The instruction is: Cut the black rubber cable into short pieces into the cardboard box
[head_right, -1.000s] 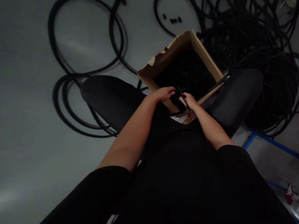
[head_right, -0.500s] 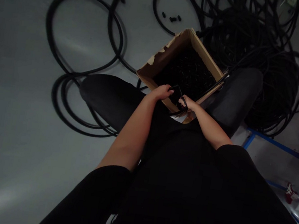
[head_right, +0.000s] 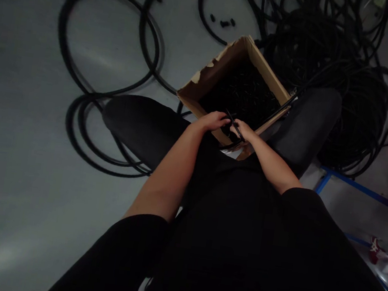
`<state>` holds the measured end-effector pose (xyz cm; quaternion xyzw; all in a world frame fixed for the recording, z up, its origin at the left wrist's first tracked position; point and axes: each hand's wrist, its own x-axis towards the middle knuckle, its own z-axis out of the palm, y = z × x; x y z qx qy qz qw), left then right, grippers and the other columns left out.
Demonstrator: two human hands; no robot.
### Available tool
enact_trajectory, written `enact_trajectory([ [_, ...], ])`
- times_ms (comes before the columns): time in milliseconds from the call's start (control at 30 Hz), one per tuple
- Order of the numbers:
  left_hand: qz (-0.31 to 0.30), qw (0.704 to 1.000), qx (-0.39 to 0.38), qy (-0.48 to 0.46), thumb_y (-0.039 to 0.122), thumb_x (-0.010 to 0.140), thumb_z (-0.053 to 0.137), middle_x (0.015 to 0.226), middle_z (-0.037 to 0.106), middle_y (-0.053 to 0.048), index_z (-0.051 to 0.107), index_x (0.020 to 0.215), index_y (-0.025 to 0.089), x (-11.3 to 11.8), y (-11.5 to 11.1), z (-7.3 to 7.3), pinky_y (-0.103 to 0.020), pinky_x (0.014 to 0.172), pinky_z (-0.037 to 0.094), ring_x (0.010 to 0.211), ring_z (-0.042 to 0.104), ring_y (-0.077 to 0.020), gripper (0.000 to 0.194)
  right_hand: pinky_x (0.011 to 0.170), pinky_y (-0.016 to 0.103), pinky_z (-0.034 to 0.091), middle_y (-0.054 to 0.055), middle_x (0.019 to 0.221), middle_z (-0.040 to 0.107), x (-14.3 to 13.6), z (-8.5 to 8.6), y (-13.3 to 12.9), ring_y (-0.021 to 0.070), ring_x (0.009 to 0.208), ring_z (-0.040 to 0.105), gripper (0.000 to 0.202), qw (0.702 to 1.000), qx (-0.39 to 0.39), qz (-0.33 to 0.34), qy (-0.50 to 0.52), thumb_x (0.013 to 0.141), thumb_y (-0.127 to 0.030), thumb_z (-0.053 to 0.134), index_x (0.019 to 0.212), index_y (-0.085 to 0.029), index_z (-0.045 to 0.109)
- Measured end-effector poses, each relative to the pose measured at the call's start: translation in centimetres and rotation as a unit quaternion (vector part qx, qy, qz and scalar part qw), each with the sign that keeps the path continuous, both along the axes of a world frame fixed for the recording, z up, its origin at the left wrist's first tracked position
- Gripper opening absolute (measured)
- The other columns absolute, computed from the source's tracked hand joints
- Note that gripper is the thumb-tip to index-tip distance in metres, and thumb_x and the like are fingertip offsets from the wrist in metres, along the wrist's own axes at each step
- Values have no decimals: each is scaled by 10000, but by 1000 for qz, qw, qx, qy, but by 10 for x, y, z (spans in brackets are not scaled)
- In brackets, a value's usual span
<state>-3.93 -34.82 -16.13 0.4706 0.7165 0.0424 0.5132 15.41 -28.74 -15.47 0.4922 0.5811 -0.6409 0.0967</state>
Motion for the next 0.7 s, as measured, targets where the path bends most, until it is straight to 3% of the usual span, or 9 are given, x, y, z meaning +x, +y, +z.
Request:
enact_trajectory([
  [100,54,998,26,16,272,1179,680,1378,915,-208,874,1419,143,2,-2,3,-416,1178,646,1287,859,-347,335,480,183,296,-117,528,463,-1,-6,1,104,453,440,293,999,4,-30,-13,1170,-99,706,920,-236,640],
  [200,122,992,14,5,280,1213,675,1371,899,-189,775,1560,144,4,-4,7,-385,1072,664,1110,850,-283,386,433,184,301,-111,504,453,1,-12,5,113,421,449,304,998,-4,-59,-15,1210,-158,716,931,-246,635],
  [267,145,989,-5,-5,265,1219,662,1291,889,-165,759,1515,148,4,-5,9,-375,1010,663,992,820,-252,333,414,183,294,-105,489,455,4,-14,6,114,406,446,325,998,-9,-63,-24,1217,-149,715,922,-252,623],
  [433,127,992,-14,-3,204,1170,666,1161,873,-120,784,1331,194,3,-5,11,-392,1099,660,1096,809,-276,200,423,167,325,-92,475,489,9,-15,7,96,374,452,373,999,-11,-32,-39,1212,-140,760,881,-243,620],
  [700,102,994,-27,35,178,1137,692,1345,898,-172,799,1397,195,4,-4,1,-412,1172,649,1270,826,-321,282,439,153,372,-80,509,553,11,-9,8,90,390,525,427,998,14,9,-58,1196,-148,883,855,-221,638],
])
